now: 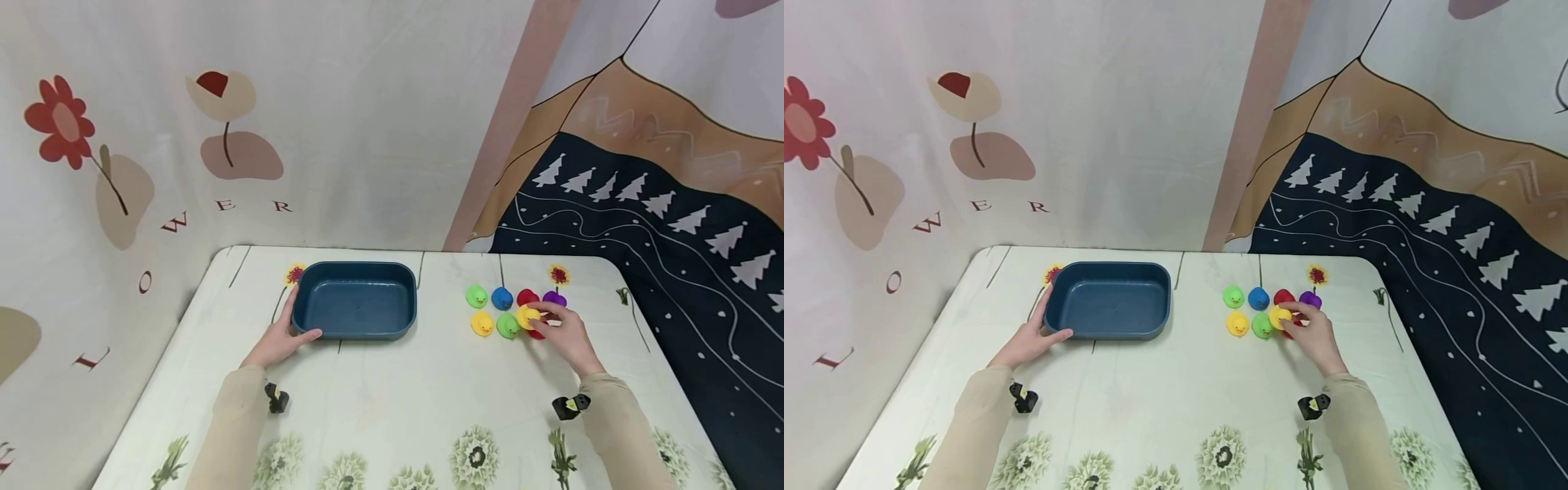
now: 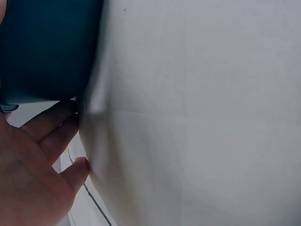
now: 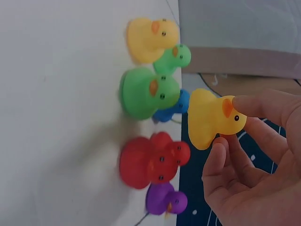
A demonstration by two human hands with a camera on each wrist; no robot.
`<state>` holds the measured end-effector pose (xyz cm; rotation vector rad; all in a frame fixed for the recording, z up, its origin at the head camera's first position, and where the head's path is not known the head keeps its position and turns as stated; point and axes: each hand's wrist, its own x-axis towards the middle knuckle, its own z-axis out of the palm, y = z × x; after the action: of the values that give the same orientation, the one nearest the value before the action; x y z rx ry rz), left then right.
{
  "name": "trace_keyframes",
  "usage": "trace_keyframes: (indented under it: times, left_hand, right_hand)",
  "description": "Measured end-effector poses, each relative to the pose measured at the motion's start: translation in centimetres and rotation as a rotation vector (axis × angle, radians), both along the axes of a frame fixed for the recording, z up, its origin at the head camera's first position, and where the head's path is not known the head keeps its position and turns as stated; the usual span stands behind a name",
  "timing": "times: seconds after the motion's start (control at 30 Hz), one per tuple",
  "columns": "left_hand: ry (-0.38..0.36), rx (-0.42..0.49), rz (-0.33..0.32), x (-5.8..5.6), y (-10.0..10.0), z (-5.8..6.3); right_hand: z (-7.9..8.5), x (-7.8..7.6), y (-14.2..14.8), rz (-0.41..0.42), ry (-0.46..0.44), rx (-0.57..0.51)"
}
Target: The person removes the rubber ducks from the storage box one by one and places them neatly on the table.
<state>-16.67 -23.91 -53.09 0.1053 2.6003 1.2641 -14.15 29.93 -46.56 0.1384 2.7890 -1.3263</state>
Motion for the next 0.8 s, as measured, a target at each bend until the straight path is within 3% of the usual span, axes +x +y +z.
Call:
trace_keyframes:
  times: [0.43, 0.53, 0.63, 0.8]
  left_hand:
    - [-0.002, 0.003, 0.004, 0.5, 0.2, 0.2]
    - [-0.002, -0.004, 0.005, 0.4, 0.2, 0.2]
    - [0.002, -0.009, 0.002, 0.4, 0.2, 0.3]
    - [0.006, 0.001, 0.001, 0.4, 0.3, 0.3]
  right_hand:
    - [0.1, 0.7, 3.0, -0.004, 0.033, 0.053]
    - [-0.5, 0.6, 4.0, 0.003, 0.034, 0.049]
    - [-2.8, -0.1, 5.9, -0.02, 0.028, 0.054]
    - [-8.7, -2.0, 10.5, -0.065, 0.064, 0.122]
